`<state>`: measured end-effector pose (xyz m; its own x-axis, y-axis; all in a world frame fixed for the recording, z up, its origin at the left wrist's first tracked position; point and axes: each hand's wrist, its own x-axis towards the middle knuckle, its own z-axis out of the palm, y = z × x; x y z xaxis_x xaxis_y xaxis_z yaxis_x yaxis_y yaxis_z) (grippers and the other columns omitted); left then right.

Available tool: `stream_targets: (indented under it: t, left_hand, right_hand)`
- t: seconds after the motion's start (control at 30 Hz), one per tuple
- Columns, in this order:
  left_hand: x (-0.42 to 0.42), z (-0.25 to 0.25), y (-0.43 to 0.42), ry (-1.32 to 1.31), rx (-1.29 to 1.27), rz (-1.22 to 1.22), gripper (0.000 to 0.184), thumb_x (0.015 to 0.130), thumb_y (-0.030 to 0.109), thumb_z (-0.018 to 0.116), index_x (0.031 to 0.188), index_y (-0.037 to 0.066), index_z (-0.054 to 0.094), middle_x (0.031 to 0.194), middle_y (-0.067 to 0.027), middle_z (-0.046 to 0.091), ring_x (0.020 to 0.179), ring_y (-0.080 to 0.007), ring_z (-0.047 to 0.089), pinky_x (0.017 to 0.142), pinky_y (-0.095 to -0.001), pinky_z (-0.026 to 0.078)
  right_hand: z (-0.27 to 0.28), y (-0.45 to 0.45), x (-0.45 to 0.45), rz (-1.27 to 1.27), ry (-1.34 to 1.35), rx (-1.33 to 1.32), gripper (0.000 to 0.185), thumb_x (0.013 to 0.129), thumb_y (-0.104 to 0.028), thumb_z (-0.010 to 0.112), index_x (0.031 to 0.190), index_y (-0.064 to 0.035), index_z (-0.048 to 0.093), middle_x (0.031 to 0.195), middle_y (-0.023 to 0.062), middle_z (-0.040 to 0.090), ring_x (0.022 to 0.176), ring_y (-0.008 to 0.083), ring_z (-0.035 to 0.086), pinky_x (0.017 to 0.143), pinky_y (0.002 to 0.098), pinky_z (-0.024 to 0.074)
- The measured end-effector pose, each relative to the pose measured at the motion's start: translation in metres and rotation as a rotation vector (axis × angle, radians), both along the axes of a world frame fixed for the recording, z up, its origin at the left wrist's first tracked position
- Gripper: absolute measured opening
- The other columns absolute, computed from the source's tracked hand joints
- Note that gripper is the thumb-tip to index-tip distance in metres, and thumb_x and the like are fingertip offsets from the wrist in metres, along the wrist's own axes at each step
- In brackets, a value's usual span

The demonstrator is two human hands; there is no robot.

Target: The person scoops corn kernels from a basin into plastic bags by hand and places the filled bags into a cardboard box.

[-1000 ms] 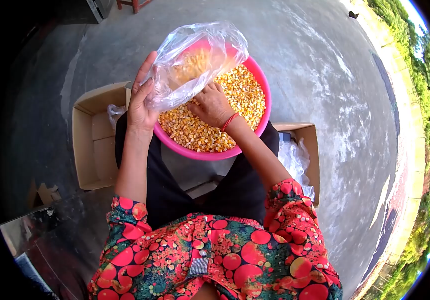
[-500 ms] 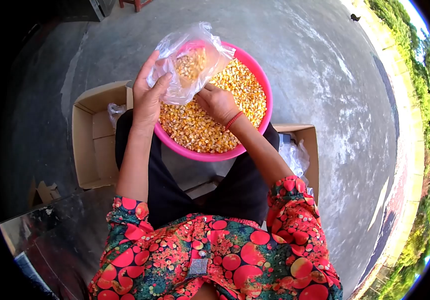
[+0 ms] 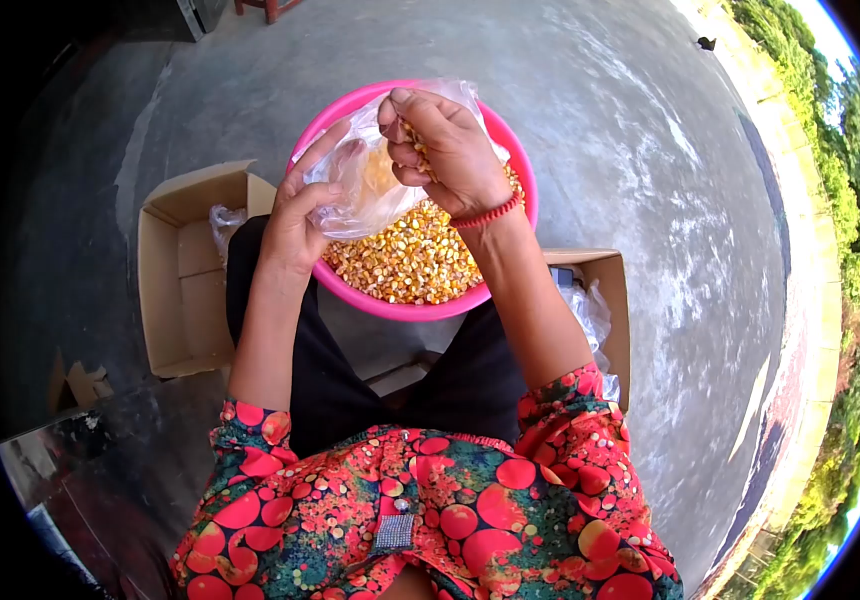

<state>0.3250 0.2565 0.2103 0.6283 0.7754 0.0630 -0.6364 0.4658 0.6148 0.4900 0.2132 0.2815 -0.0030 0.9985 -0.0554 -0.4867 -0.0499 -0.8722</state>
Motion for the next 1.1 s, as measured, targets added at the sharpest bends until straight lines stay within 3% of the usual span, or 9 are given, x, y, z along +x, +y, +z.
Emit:
stream_targets:
  t: [0.23,0.33,0.43,0.5,0.7,0.83,0.9,0.97,1.1]
  left_hand:
    - [-0.008,-0.014,0.017,0.109,0.079,0.163,0.063,0.068,-0.009,0.048,0.13,0.002,0.041,0.119,-0.0125,0.05,0.107,-0.0162,0.051,0.089,-0.0286,0.044]
    - [-0.008,-0.019,0.02,0.174,0.19,0.279,0.058,0.07,-0.01,0.046,0.126,0.003,0.047,0.116,-0.0092,0.052,0.1,-0.0123,0.052,0.079,-0.0248,0.045]
    - [-0.01,-0.023,0.022,0.298,0.268,0.395,0.048,0.074,-0.01,0.044,0.118,0.004,0.055,0.11,-0.0071,0.055,0.091,-0.0113,0.053,0.073,-0.0235,0.044]
    - [-0.014,-0.031,0.028,0.703,0.839,0.753,0.037,0.08,-0.008,0.044,0.111,0.004,0.06,0.103,-0.0086,0.057,0.087,-0.0148,0.055,0.073,-0.0246,0.044]
    - [0.0,-0.034,0.027,0.834,0.84,0.826,0.028,0.082,-0.002,0.049,0.108,0.001,0.059,0.105,-0.0165,0.056,0.099,-0.0264,0.056,0.083,-0.0299,0.044]
    - [0.008,-0.03,0.018,1.016,0.951,0.746,0.051,0.073,0.001,0.06,0.122,0.0,0.047,0.116,-0.0185,0.053,0.11,-0.0302,0.052,0.093,-0.0335,0.04]
    - [0.009,-0.034,0.02,1.008,0.97,0.73,0.063,0.07,-0.001,0.059,0.129,0.001,0.039,0.12,-0.0211,0.05,0.114,-0.0337,0.048,0.094,-0.036,0.039]
    - [0.012,-0.03,0.019,0.988,0.991,0.827,0.065,0.07,-0.007,0.053,0.132,0.002,0.035,0.121,-0.0219,0.049,0.113,-0.0359,0.047,0.094,-0.0368,0.039]
    - [0.01,-0.032,0.025,1.065,1.03,0.881,0.068,0.07,-0.011,0.048,0.134,0.003,0.031,0.121,-0.0231,0.047,0.114,-0.0381,0.045,0.095,-0.0379,0.038]
  right_hand:
    - [-0.066,0.066,0.012,-0.007,-0.631,-0.225,0.025,0.091,-0.024,0.047,0.083,-0.0037,0.06,0.073,0.0009,0.053,0.058,0.0077,0.047,0.052,0.0223,0.0397]
    - [-0.074,0.073,0.026,0.074,-1.367,0.114,0.038,0.084,-0.025,0.054,0.114,-0.0015,0.055,0.112,0.0191,0.057,0.108,0.0275,0.052,0.094,0.0324,0.0379]
    - [-0.072,0.063,0.031,-0.029,-1.721,0.147,0.053,0.079,-0.025,0.061,0.124,-0.0018,0.045,0.121,0.0204,0.051,0.113,0.0305,0.048,0.095,0.0358,0.0383]
    - [-0.068,0.058,0.041,0.104,-1.722,0.072,0.068,0.073,-0.021,0.067,0.131,-0.0027,0.036,0.128,0.0191,0.045,0.119,0.0316,0.042,0.1,0.0367,0.0348]
    - [-0.083,0.048,0.06,0.281,-1.84,0.25,0.065,0.071,-0.015,0.066,0.13,-0.0071,0.04,0.131,0.0169,0.043,0.124,0.0294,0.037,0.105,0.0365,0.0284]
    - [-0.078,0.044,0.059,0.249,-1.866,0.152,0.059,0.074,-0.015,0.065,0.129,-0.0089,0.042,0.13,0.0156,0.045,0.122,0.029,0.04,0.103,0.0366,0.0314]
    - [-0.065,0.037,0.048,0.252,-1.512,0.145,0.051,0.077,-0.016,0.063,0.125,-0.0077,0.046,0.125,0.0151,0.049,0.117,0.0294,0.045,0.099,0.0363,0.0357]
    - [-0.067,0.03,0.041,0.383,-1.511,0.405,0.035,0.081,-0.019,0.059,0.114,-0.0072,0.055,0.113,0.013,0.058,0.105,0.0267,0.055,0.092,0.0354,0.0411]
    - [-0.06,0.022,0.04,0.73,-1.507,0.149,0.023,0.08,-0.021,0.059,0.098,-0.0083,0.064,0.093,0.0094,0.066,0.089,0.0237,0.061,0.082,0.0327,0.0454]
